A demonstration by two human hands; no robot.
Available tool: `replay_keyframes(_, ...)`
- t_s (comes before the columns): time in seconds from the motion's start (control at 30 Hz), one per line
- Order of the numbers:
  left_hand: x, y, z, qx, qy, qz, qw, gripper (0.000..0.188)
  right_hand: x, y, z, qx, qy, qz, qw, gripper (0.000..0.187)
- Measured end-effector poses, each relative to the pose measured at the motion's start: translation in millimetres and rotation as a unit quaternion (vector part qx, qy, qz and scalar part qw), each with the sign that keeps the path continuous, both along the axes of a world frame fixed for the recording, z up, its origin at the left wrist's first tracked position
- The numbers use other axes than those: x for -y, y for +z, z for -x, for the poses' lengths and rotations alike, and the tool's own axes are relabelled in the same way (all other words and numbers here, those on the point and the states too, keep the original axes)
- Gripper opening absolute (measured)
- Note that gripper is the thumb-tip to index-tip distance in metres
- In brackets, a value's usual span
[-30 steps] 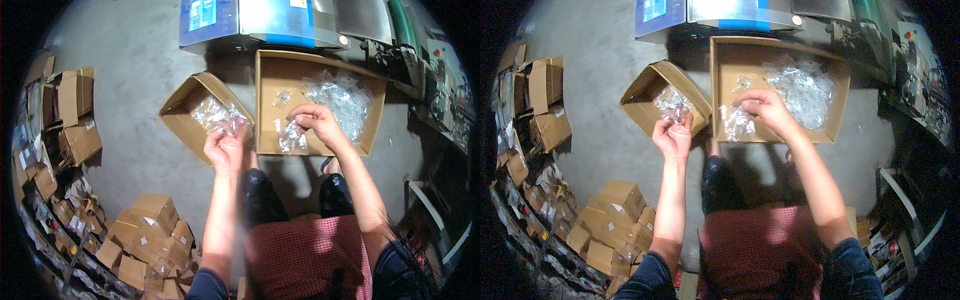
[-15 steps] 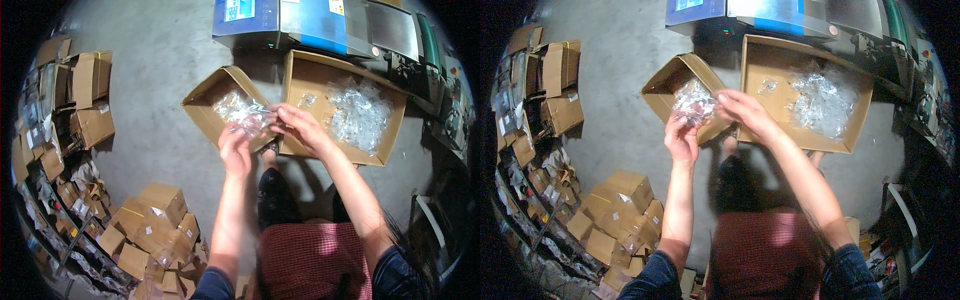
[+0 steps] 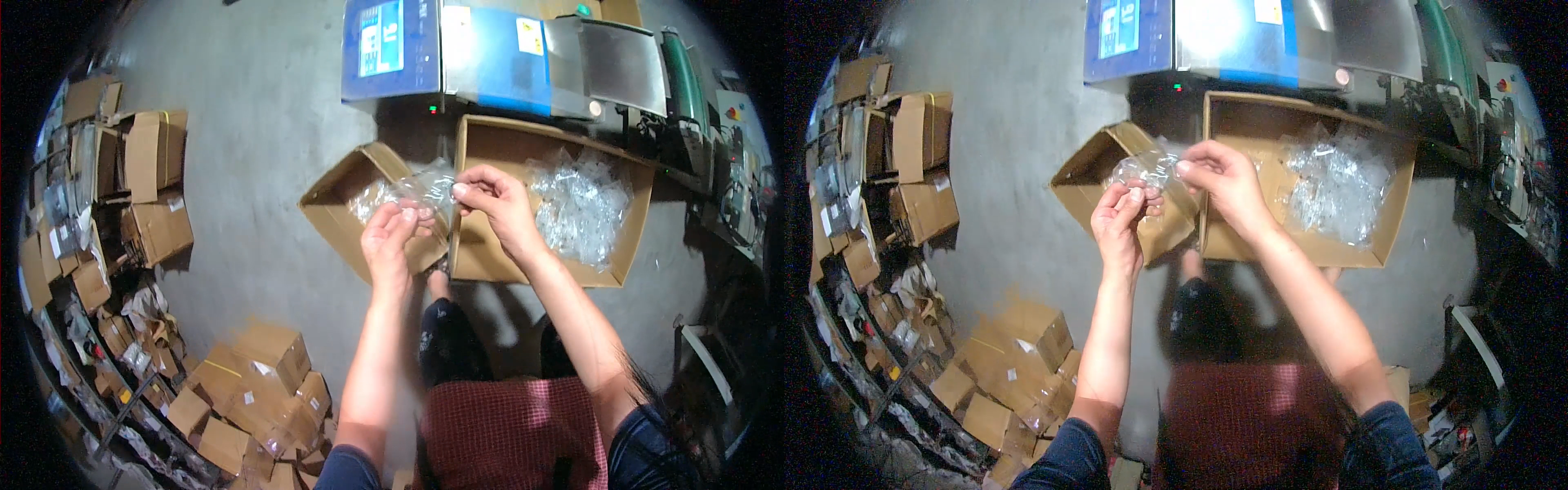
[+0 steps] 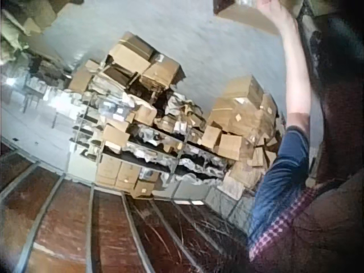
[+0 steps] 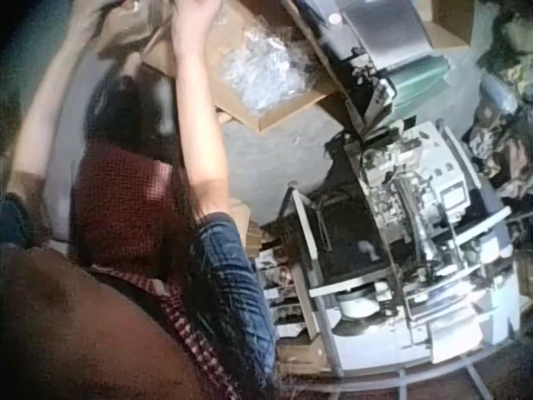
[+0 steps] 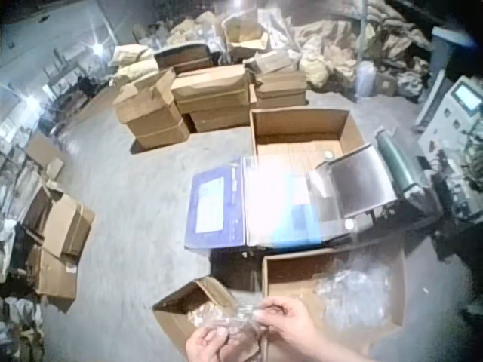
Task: The person sorts small plastic packets containing hardware from a large cardboard box into a smaller cardboard box by hand.
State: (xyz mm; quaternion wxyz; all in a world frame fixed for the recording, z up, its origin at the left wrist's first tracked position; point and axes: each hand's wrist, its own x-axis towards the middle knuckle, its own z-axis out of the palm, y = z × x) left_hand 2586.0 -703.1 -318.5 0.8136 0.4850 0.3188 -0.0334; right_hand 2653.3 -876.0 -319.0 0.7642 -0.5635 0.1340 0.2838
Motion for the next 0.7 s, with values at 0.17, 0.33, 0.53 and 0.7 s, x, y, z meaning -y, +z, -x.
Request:
replay_keyframes(0.17,15,12,-80,0.027,-0.005,-0.025,0.999,0.027,50,-28,2,-0.048,-0.091,0.043,0.994,0.014)
replay_keyframes(0.33,51,25,-165,0.051,-0.120,-0.012,0.991,0.035,111,-77,41,-0.068,-0.074,0.116,0.988,0.016)
replay_keyframes(0.53,118,2,-150,-0.002,-0.209,-0.042,0.977,0.040,185,-158,93,-0.049,0.184,0.513,0.837,0.057)
replay_keyframes(0.7,158,-100,-34,-0.157,-0.274,-0.099,0.944,0.049,195,-215,86,0.067,0.237,0.518,0.819,0.078)
